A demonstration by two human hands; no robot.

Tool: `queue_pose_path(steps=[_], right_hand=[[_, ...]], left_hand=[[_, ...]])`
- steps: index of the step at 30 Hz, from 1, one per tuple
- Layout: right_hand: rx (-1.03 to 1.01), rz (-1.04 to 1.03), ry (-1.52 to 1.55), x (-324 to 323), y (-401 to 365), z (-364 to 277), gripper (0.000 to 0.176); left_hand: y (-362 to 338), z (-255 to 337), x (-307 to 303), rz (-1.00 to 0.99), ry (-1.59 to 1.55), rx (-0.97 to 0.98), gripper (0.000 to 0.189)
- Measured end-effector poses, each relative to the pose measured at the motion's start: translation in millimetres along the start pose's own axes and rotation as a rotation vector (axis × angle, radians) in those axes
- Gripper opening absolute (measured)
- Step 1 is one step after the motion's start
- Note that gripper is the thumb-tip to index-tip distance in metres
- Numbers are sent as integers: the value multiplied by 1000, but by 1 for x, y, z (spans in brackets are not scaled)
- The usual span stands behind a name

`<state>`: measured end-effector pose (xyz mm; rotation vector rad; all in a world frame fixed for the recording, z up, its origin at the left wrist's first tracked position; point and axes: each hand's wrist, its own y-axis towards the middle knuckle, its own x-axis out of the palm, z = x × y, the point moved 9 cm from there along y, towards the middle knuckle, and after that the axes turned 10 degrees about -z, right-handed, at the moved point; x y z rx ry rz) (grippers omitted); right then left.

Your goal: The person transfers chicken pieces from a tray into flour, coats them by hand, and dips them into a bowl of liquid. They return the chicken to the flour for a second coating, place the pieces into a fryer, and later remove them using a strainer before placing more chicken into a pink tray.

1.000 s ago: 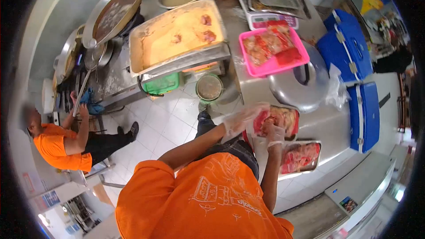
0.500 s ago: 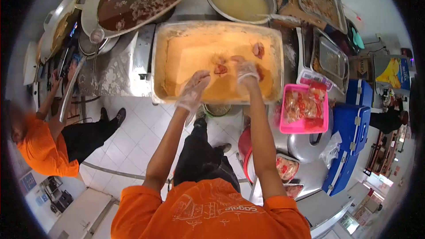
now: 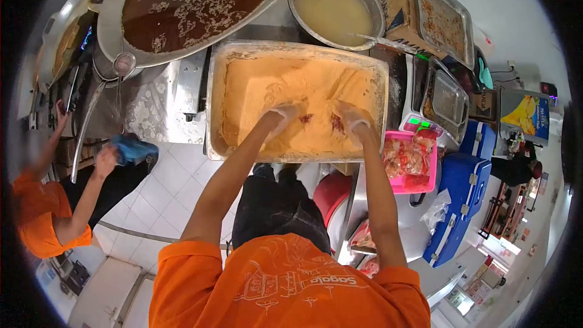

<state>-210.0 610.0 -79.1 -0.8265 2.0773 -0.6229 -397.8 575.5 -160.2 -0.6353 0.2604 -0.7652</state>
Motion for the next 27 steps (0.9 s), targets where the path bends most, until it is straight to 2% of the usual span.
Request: queue_pose_path(steps=[2,3,4,5,6,7,9,11,13,14,15,17,18,20,21,22,23,24,25,26,27], right_hand=[[63,-102,-1047,7,-13,-14,42],[57,-107,-1039,24,1,18,42],[58,-99,-901,33,4,29,43],[64,-64,-733,37,4,26,45],[54,-36,-560,40,7,22,47],[36,-20,-364,43,10,11,50],[43,-30,176,46,13,-12,57],[141,-83,725,51,4,-40,66],[-53,-223,-75,73,19,-36,67],[-251,-317,-883,101,19,-36,68],[-262,-323,-875,106,25,-33,68],[-233,-261,-931,95,40,-38,71],[-223,-234,-945,88,42,-40,72],[-311,-146,-378,50,31,-53,69],[-311,-143,-370,30,19,-62,69],[-305,-325,-489,22,5,-72,66],[-296,-518,-605,26,-7,-69,64],[-300,-522,-597,23,-3,-65,64],[-253,-386,-368,3,15,-63,57],[-224,-327,-254,-4,29,-59,54],[-202,-264,-137,-11,43,-55,51]], left_hand=[[-25,11,9,-78,-231,-74,41],[-26,15,14,-107,-317,-98,41],[-23,15,21,-135,-373,-112,41],[2,4,30,-231,-351,-19,42],[16,-7,31,-221,-352,-21,42],[22,-3,24,-133,31,-8,42],[18,5,19,-19,410,-9,44],[-30,39,33,112,1005,-43,60],[-48,48,36,106,951,-25,66],[-54,55,41,101,897,11,72],[-50,62,42,98,897,-4,72],[-42,46,24,90,557,-397,82],[-32,38,26,93,573,-402,82],[-16,20,11,390,566,-329,85],[-27,43,18,267,676,-347,81],[-30,40,13,270,683,-350,81],[-31,40,14,290,638,-182,70],[-33,45,15,306,592,-16,60],[-36,63,-1,492,549,249,48],[-13,46,-16,492,549,241,48],[27,-13,-28,437,605,6,47]])
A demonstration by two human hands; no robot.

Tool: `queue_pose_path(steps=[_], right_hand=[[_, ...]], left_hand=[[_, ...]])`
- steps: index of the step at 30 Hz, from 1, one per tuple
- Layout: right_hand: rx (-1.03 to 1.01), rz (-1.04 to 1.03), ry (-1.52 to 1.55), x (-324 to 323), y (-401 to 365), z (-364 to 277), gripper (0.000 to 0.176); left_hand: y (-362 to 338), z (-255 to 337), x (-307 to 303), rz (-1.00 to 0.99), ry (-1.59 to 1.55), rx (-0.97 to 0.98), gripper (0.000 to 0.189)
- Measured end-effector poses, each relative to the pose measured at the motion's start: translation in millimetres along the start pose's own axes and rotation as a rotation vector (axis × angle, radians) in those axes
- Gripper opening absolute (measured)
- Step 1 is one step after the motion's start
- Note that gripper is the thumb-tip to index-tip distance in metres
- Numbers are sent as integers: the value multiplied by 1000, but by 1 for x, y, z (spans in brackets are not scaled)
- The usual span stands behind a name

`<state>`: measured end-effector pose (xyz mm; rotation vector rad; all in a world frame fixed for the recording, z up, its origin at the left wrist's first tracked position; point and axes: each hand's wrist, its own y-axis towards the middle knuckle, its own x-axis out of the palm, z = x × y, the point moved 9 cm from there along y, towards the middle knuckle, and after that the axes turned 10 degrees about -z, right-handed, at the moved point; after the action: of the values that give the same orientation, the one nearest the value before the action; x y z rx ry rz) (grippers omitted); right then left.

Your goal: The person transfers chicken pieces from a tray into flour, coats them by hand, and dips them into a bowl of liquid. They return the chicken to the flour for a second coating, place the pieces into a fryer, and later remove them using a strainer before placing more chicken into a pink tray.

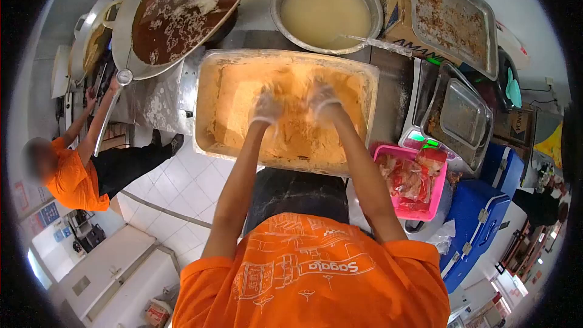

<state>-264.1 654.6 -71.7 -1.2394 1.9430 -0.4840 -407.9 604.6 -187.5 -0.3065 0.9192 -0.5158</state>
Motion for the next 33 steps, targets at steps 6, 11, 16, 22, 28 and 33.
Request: queue_pose_path(steps=[6,11,16,22,28,33], right_hand=[[-393,226,0,24,-29,20,41],[106,-21,22,46,-45,63,44],[115,-67,182,114,24,87,50],[106,-44,-403,122,26,24,65],[120,-90,-546,68,-12,-7,60],[250,170,-308,20,13,45,62]], left_hand=[[-35,54,-11,-291,364,-1,48],[-60,39,31,-494,242,41,46],[-64,98,-1,-370,58,271,36],[-61,63,15,-479,589,-80,45],[-56,84,-53,-562,120,2,63],[0,43,-73,-191,134,82,62]])
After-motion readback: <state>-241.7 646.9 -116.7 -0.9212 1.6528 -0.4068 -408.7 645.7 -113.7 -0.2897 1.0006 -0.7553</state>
